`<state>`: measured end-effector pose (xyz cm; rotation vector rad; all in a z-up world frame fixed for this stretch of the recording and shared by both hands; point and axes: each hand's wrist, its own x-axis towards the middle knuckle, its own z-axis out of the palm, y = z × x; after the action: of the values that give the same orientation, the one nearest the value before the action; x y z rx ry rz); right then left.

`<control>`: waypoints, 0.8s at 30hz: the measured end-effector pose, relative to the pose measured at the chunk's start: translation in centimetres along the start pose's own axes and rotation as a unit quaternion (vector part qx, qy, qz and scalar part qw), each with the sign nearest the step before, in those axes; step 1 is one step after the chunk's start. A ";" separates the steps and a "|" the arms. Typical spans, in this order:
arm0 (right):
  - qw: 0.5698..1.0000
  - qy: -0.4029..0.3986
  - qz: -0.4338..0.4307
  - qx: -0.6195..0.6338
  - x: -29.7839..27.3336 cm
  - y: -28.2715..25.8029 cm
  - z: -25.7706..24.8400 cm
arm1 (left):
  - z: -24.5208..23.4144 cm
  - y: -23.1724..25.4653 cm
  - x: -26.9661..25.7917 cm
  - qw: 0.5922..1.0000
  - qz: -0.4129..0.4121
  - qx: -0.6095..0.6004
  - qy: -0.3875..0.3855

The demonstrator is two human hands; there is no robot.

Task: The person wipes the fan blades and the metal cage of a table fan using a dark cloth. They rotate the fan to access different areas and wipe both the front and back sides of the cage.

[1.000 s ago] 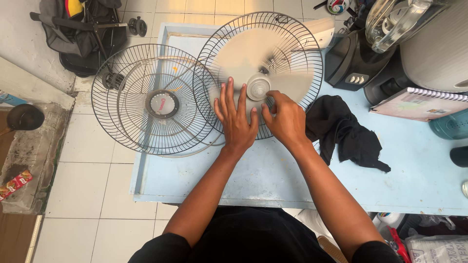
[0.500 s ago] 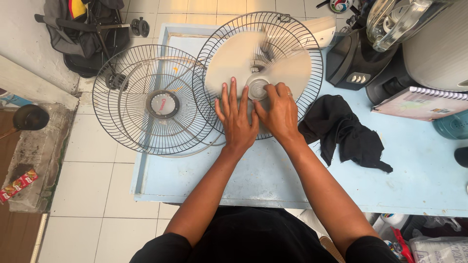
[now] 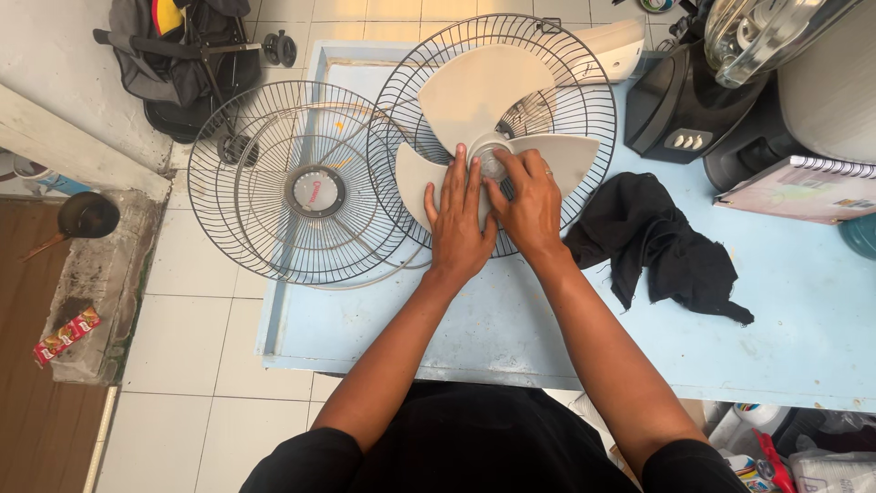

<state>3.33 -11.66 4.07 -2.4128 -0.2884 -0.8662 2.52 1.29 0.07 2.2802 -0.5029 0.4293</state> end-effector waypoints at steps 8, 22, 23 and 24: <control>0.997 -0.023 0.042 0.057 0.9 0.1 0.7 | 0.1 -0.7 0.6 0.998 0.035 0.029 0.041; 0.999 0.001 -0.037 0.035 0.2 1.1 1.7 | 5.5 -2.2 1.7 0.984 0.010 0.067 0.167; 0.998 -0.002 -0.043 0.034 0.3 0.9 1.7 | 5.1 -2.4 1.7 0.983 0.019 0.067 0.168; 0.999 -0.025 -0.024 0.039 0.5 0.8 1.5 | 4.6 -2.5 1.7 0.983 0.028 0.067 0.169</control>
<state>4.82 -11.49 3.08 -2.3659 -0.3939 -0.8021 5.93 -0.87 -3.78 2.2586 -0.3741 0.8828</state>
